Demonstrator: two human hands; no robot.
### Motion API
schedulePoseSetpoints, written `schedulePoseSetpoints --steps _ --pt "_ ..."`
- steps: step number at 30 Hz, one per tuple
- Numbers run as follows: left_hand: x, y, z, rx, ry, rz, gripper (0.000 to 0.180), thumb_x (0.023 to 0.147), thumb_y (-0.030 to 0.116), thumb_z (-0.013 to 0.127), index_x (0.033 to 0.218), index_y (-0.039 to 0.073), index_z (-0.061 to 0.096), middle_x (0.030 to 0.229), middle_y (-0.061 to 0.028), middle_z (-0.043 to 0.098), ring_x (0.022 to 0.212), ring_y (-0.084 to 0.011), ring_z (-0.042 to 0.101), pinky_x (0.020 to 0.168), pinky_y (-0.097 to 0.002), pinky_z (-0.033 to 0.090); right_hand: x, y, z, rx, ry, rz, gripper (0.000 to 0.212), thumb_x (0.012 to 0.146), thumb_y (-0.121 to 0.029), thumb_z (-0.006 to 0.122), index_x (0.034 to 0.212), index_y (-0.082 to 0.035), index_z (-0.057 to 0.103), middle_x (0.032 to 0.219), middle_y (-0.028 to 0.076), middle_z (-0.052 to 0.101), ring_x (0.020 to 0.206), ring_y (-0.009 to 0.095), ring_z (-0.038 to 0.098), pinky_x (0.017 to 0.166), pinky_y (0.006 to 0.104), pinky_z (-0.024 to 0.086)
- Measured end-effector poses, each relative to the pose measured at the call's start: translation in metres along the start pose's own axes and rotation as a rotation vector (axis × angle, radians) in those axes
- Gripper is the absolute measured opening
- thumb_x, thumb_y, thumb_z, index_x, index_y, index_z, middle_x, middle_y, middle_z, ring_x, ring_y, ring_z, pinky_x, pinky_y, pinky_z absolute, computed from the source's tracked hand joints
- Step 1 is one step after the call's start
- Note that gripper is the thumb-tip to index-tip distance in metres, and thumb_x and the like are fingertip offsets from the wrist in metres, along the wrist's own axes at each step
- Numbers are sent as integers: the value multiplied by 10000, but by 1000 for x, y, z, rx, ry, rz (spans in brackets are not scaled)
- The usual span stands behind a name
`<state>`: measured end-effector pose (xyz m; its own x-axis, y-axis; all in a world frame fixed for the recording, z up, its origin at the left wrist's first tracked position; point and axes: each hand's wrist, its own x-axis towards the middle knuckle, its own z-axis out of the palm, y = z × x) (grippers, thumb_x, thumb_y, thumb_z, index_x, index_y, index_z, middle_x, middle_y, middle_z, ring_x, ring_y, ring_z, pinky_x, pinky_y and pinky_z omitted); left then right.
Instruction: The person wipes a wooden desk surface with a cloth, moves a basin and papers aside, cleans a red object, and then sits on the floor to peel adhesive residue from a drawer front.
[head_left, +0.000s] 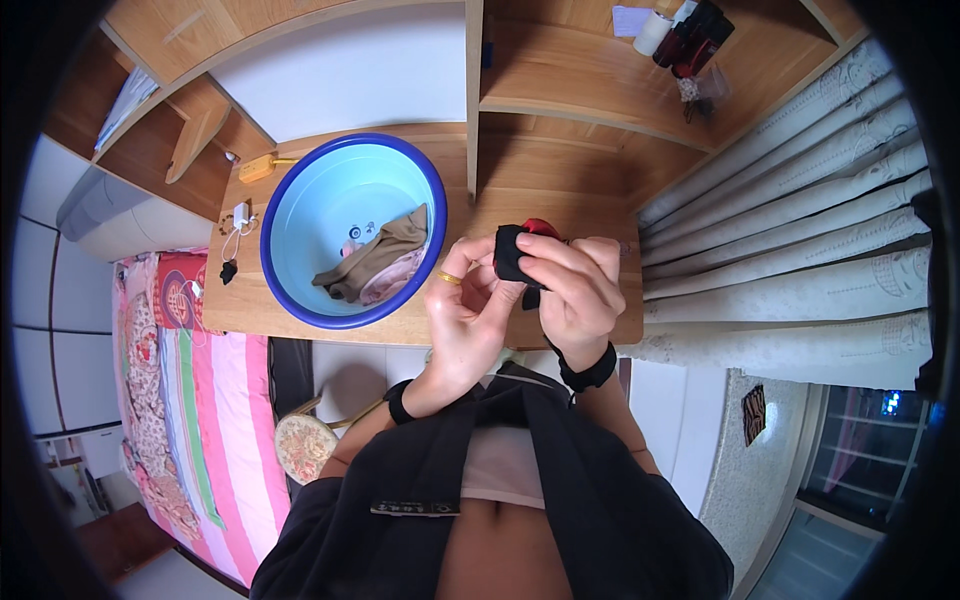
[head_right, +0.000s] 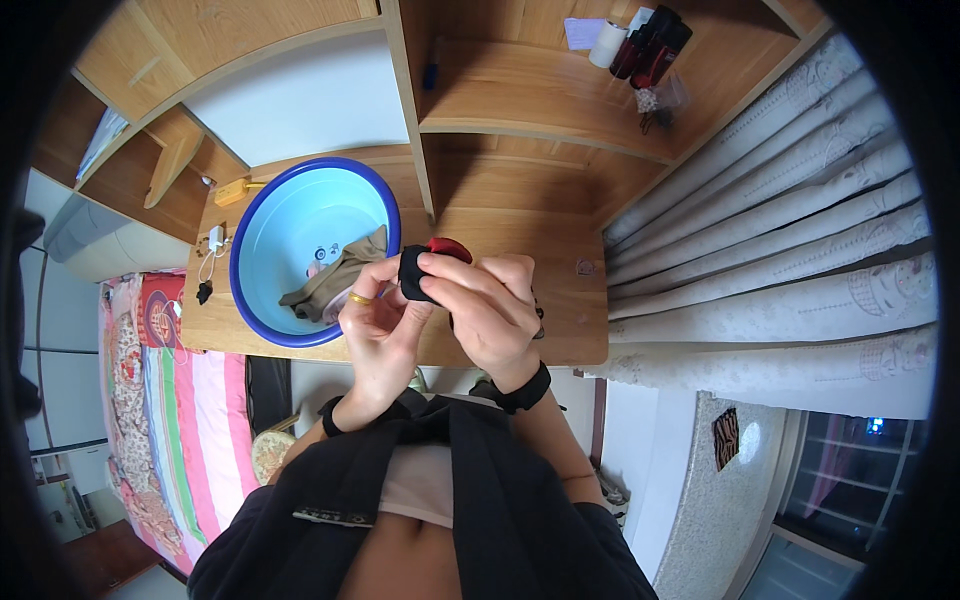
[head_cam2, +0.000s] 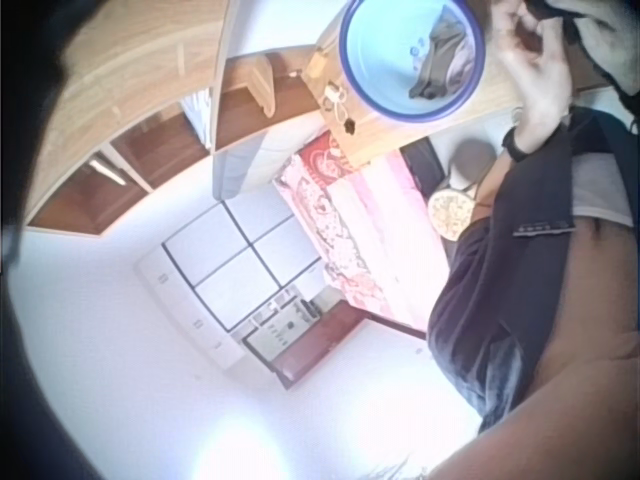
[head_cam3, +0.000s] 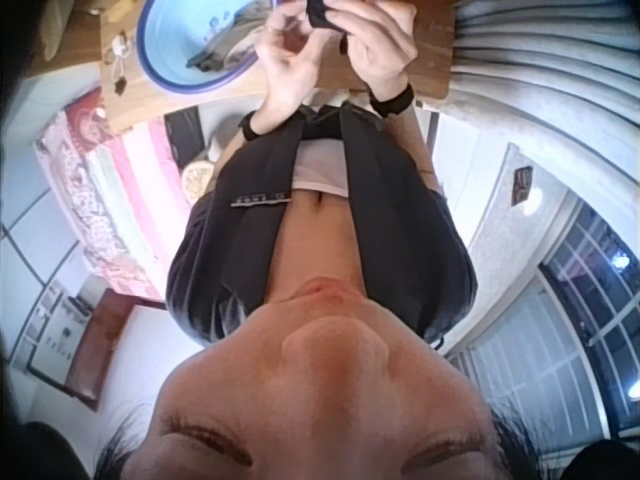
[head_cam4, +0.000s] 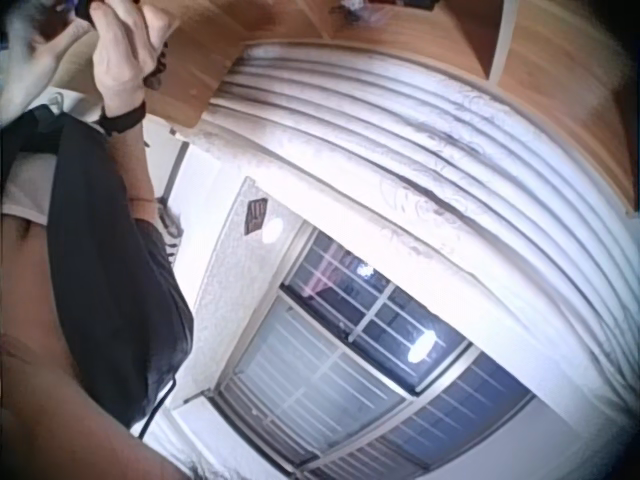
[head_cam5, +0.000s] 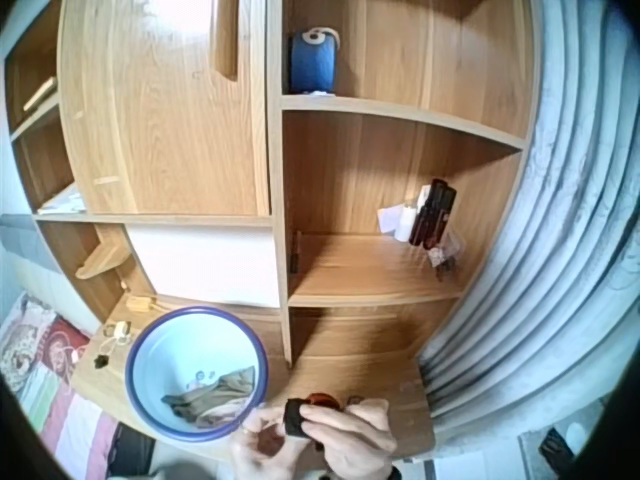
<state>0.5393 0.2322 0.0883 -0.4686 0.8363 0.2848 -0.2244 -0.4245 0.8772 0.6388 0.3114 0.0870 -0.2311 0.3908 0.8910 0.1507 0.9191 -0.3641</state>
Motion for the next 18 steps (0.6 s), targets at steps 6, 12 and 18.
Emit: schedulePoseSetpoints --steps 6,12,18 --pt "-3 -3 5 -15 35 87 336 900 -99 615 1217 -40 521 1117 -96 617 1038 -164 640 901 -271 527 -3 -6 -1 34 43 35 290 696 100 665 944 -40 718 1014 76 737 798 214 572 693 296 494" --pt "-5 -10 3 34 106 138 360 882 -126 616 1222 -47 527 1102 -87 546 1074 -195 632 897 -268 528 -3 -13 -2 52 49 138 348 694 159 599 982 -11 698 1018 123 723 836 247 615 739 321 516" --pt "0 -10 -2 254 93 250 357 883 -104 634 1218 -37 530 1096 -89 522 1051 -186 633 847 -250 527 -13 -7 -10 -22 -38 271 284 751 136 574 983 12 679 970 162 712 870 277 648 804 338 502"
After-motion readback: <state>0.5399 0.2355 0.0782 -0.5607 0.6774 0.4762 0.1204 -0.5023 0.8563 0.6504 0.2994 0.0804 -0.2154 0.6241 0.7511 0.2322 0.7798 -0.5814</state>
